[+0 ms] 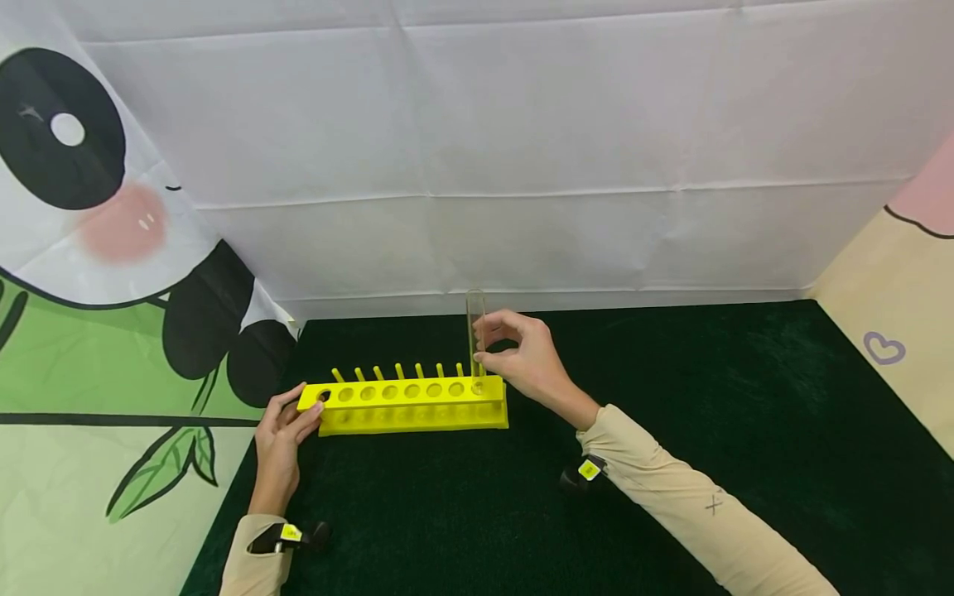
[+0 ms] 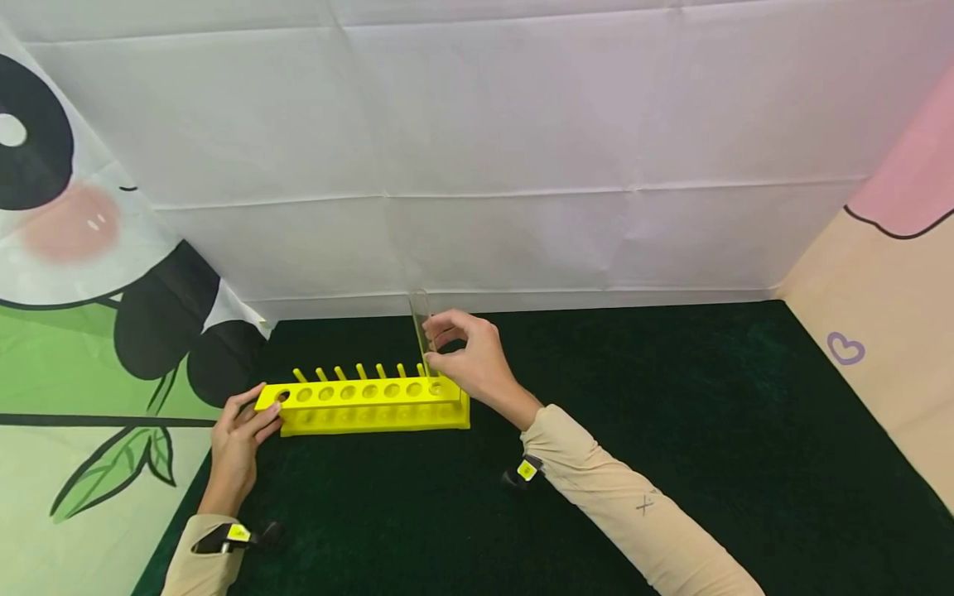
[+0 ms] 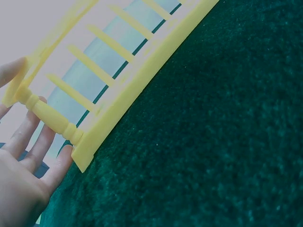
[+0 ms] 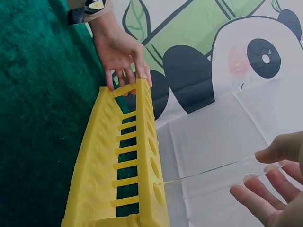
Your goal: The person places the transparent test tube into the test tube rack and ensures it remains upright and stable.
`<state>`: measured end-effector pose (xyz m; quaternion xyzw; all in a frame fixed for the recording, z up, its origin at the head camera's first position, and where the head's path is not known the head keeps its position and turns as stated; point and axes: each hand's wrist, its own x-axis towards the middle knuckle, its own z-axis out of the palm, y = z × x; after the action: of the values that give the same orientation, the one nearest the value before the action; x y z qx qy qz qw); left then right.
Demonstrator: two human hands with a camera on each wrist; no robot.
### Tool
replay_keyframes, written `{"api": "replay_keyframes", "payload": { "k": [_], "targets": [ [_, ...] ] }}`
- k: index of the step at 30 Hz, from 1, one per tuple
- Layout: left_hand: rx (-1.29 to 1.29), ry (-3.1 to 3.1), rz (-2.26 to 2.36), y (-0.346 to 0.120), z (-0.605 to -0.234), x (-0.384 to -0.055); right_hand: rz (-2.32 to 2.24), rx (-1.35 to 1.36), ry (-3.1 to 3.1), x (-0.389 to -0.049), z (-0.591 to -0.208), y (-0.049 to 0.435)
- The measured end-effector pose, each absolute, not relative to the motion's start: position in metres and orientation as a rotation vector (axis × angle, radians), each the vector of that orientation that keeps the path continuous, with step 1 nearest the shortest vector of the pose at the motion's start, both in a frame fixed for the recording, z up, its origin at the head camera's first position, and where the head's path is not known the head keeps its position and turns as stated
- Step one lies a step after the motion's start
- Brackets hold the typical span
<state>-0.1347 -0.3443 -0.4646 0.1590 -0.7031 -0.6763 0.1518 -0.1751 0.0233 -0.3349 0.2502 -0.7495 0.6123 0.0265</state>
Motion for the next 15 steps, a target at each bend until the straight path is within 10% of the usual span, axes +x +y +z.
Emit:
{"api": "replay_keyframes", "payload": {
  "k": [15],
  "targets": [
    [0.456, -2.018, -1.926, -0.3440, -0.4666, -0.1351, 1.850, 0.754, -2.344, -0.1760, -0.3379, 0.0218]
  ]
}}
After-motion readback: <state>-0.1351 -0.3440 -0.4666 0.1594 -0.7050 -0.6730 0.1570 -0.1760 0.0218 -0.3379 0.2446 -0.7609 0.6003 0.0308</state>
